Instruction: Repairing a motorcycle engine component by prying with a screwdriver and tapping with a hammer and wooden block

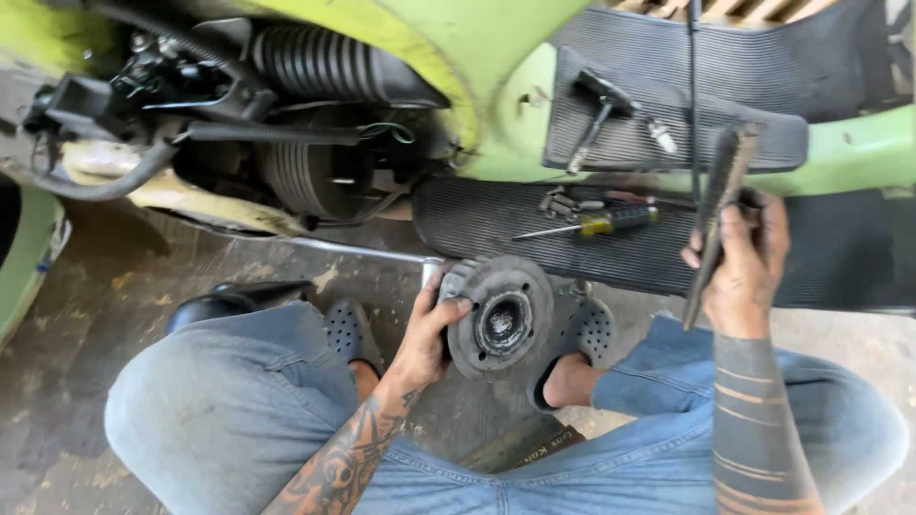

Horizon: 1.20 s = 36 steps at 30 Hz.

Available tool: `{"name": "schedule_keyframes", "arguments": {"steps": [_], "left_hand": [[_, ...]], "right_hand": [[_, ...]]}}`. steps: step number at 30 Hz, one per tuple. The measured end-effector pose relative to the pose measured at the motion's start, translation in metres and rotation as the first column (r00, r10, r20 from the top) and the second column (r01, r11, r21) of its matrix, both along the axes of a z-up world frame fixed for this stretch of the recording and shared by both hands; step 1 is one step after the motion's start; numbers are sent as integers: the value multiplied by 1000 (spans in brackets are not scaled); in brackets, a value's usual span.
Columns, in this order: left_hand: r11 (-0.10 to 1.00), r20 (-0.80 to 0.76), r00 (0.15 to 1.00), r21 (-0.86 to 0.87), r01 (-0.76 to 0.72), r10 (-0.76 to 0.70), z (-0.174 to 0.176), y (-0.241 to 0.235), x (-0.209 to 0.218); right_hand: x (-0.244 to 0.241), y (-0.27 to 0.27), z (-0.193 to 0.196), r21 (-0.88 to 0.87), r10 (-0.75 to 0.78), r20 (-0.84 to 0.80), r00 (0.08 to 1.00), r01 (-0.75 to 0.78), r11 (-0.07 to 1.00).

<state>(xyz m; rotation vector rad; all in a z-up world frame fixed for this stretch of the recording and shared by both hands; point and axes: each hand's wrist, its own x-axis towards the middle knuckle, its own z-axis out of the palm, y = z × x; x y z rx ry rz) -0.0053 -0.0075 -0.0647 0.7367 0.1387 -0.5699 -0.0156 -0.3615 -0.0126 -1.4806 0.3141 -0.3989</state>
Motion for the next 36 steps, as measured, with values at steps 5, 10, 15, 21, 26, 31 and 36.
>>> {"name": "schedule_keyframes", "arguments": {"steps": [5,10,15,21,26,31,36], "left_hand": [[981,-112,993,192,-11,33,-32,-53,3],[972,-328,938,231,-37,114,-37,-87,26],[948,-441,839,135,-289,318,-46,-95,43],[868,-356,792,206,-451,496,22,-66,41],[724,-298,666,171,-668,685,33,-26,49],[630,-229,595,132,-766,771,61,10,54],[751,87,752,57,-658,653,51,48,44]], "right_hand": [[-9,-5,-7,118,-54,25,998,51,992],[-26,-10,-9,140,-183,-13,983,183,973],[-46,-25,-51,208,-105,-92,990,123,970],[-63,-38,-45,-388,75,-552,831,-335,859],[-84,-63,-163,-938,-318,-309,896,-231,260],[-73,33,-201,-944,-428,-323,844,-259,203],[-59,164,-106,-788,177,-206,962,-270,553]]}}
